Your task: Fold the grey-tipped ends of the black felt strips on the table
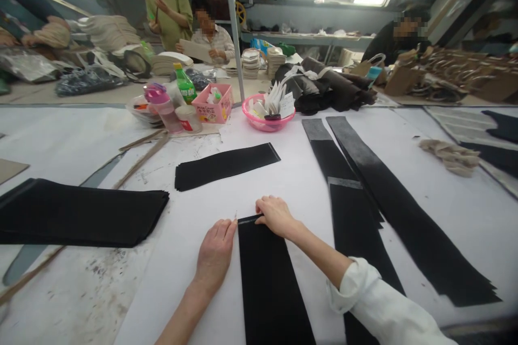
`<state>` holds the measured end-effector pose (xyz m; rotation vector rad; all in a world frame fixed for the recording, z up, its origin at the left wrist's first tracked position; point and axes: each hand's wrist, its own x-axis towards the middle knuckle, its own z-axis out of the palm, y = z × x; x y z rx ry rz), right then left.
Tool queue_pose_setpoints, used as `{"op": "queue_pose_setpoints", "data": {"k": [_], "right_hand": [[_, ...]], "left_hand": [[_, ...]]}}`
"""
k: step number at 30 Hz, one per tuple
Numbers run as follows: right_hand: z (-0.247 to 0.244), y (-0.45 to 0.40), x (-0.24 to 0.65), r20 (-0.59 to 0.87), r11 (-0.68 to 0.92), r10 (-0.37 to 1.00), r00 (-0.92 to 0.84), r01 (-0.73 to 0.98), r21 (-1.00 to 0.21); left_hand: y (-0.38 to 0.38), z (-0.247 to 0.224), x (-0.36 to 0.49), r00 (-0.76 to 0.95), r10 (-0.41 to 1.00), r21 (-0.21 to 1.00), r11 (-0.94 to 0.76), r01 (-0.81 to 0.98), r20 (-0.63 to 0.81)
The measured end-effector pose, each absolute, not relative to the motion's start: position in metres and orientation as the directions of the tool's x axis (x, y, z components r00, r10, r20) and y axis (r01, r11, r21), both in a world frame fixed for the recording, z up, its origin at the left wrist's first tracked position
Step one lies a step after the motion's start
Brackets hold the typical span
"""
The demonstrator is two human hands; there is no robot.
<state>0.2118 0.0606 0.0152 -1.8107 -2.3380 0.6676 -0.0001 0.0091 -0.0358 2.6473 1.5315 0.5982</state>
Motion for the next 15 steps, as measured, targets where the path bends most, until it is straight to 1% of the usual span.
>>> {"op": "queue_pose_setpoints", "data": {"k": [3, 4, 5, 6, 8, 10, 12, 14, 15], "right_hand": [[0.016, 0.073, 0.213, -0.265, 0.16, 0.912, -0.313, 0.866, -0.474], [0.018, 0.074, 0.214, -0.279, 0.158, 0.901, -0.333, 0.85, -0.503], [0.02, 0.074, 0.215, -0.28, 0.163, 0.892, -0.354, 0.832, -0.53], [0.023, 0.072, 0.216, -0.269, 0.173, 0.889, -0.371, 0.815, -0.553], [0.028, 0.064, 0.217, -0.222, 0.197, 0.897, -0.383, 0.794, -0.576], [0.031, 0.055, 0.219, -0.149, 0.209, 0.923, -0.354, 0.789, -0.578], [0.034, 0.049, 0.22, -0.073, 0.206, 0.946, -0.316, 0.76, -0.616], [0.039, 0.049, 0.223, -0.062, 0.203, 0.945, -0.321, 0.726, -0.657], [0.043, 0.05, 0.225, -0.071, 0.202, 0.939, -0.337, 0.704, -0.681]], "left_hand": [[0.015, -0.029, 0.007, 0.307, 0.914, 0.532, -0.404, 0.744, 0.265], [0.018, -0.026, 0.01, 0.265, 0.934, 0.616, -0.358, 0.702, 0.24], [0.021, -0.022, 0.015, 0.237, 0.947, 0.673, -0.322, 0.666, 0.218], [0.024, -0.017, 0.019, 0.227, 0.953, 0.708, -0.302, 0.639, 0.202], [0.028, -0.008, 0.027, 0.25, 0.949, 0.732, -0.307, 0.608, 0.191], [0.03, 0.001, 0.033, 0.278, 0.94, 0.747, -0.327, 0.578, 0.196], [0.031, 0.007, 0.036, 0.28, 0.939, 0.773, -0.325, 0.544, 0.198], [0.033, 0.009, 0.039, 0.231, 0.961, 0.852, -0.247, 0.461, 0.153], [0.033, 0.009, 0.04, 0.2, 0.974, 0.911, -0.172, 0.375, 0.101]]}}
